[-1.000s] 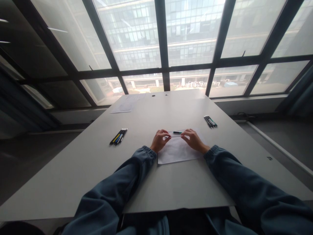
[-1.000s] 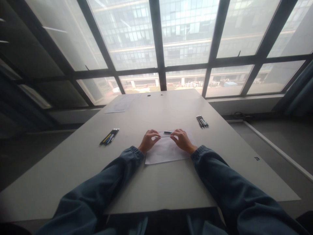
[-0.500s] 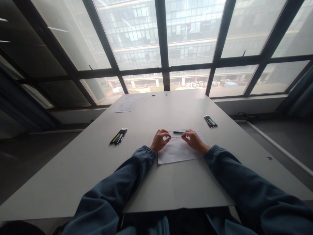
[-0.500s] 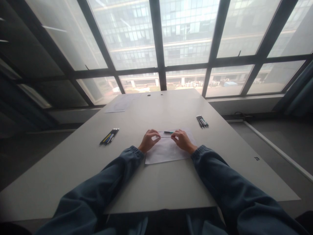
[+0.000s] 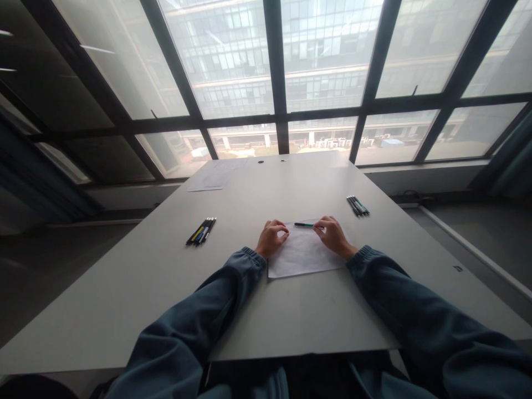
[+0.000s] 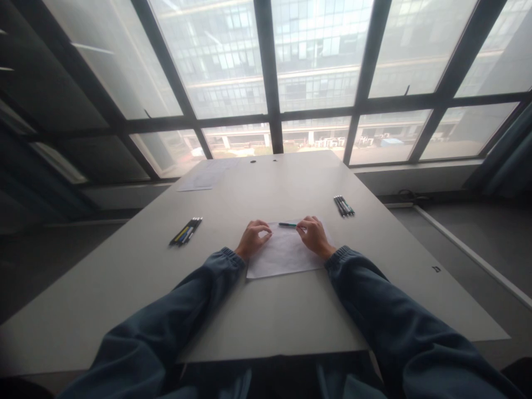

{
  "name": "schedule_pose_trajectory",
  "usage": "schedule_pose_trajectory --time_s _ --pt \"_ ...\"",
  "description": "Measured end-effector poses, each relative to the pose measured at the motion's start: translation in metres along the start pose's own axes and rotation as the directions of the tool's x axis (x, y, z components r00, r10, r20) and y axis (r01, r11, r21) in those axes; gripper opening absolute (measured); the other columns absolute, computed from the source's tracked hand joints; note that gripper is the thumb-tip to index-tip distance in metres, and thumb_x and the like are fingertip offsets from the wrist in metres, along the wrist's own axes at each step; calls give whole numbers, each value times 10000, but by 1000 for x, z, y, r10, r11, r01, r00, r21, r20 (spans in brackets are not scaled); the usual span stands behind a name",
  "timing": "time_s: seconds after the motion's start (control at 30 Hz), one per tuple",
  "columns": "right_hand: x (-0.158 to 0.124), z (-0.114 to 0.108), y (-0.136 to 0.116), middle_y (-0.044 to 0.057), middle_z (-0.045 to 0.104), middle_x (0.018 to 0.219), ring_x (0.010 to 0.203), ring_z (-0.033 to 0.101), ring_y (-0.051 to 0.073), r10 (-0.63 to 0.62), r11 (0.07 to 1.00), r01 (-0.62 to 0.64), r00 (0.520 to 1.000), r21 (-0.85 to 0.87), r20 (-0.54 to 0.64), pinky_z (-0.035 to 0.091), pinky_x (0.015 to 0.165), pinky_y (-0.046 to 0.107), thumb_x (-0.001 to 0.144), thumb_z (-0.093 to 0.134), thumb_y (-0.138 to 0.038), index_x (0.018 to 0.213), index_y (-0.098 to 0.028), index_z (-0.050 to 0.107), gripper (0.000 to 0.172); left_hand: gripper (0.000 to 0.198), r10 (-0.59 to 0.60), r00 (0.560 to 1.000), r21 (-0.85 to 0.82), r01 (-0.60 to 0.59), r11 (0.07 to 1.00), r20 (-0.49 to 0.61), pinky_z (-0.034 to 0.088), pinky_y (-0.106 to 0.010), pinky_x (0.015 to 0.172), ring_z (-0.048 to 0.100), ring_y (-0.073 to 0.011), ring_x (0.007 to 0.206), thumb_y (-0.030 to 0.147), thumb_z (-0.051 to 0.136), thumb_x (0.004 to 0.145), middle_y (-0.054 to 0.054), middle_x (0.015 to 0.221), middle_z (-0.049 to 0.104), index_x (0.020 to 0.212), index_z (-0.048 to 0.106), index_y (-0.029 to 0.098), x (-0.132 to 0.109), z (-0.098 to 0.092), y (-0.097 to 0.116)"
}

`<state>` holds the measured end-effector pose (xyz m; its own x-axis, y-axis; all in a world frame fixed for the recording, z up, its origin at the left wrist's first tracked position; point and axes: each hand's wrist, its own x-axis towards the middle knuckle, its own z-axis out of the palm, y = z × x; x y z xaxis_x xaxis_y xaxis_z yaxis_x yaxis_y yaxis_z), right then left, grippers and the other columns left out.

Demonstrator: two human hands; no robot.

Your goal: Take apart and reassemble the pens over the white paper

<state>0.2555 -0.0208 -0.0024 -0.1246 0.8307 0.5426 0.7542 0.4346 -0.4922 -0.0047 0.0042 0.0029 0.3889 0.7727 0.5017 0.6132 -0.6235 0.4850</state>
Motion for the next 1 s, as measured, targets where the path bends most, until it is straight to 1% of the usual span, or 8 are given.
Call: schedule_pose_trajectory --time_s 0.1,0.3,0.37,0.43,0.57,0.7,0.9,1.0 --pt "-1 0 -1 45 677 885 892 568 209 -7 1000 9 999 -23 50 426 858 331 858 647 -199 789 -218 734 112 35 -15 1000 1 15 1000 13 467 -399 938 586 -221 972 223 710 800 -51 975 672 811 743 218 0 1 -2" --pt "-3 -1 -2 51 680 915 925 565 217 -20 996 29 993 -79 120 418 875 349 847 666 -200 786 -228 747 105 69 -49 999 34 49 998 -18 464 -421 932 584 -231 945 196 682 804 -63 944 671 782 744 214 0 2 -3" --pt "-3 -2 -4 53 681 928 944 564 222 -29 995 42 990 -87 139 417 886 359 842 666 -200 812 -229 747 91 73 -45 999 45 46 998 -20 464 -417 931 581 -236 950 176 686 789 -63 956 671 806 746 215 0 1 -2" --pt "-3 -4 -6 53 681 946 959 563 227 -33 996 44 990 -77 138 423 890 359 839 664 -205 869 -229 744 89 111 -37 999 52 38 998 -29 462 -409 937 580 -236 965 176 681 792 -60 977 668 874 744 217 0 0 0" --pt "-2 -6 -10 59 678 949 941 568 227 -24 999 28 997 -42 77 434 901 357 873 598 -203 917 -212 720 131 179 -41 992 49 47 998 -119 452 -390 946 582 -223 969 222 593 883 -59 1010 667 1022 705 210 1 -2 5" --pt "-1 -7 -12 78 673 965 953 569 238 2 1000 -2 1000 2 -16 440 924 369 883 545 -180 986 -198 700 187 232 -100 970 -24 97 995 -221 465 -362 896 591 -200 922 245 471 964 -59 1044 676 1094 658 202 3 -3 7" --pt "1 -6 -7 80 650 966 964 564 242 20 999 -10 981 53 -194 447 930 377 907 475 -176 1070 -189 661 247 246 -189 938 -107 165 981 -291 482 -332 833 596 -194 925 254 449 973 -61 1058 675 1145 619 205 4 -2 1" --pt "1 -6 -6 83 647 971 962 565 241 21 997 -2 972 80 -233 450 926 382 914 461 -176 1076 -188 651 250 253 -203 930 -127 172 977 -306 487 -321 814 597 -194 936 250 444 972 -60 1052 675 1161 608 210 3 -1 -1"
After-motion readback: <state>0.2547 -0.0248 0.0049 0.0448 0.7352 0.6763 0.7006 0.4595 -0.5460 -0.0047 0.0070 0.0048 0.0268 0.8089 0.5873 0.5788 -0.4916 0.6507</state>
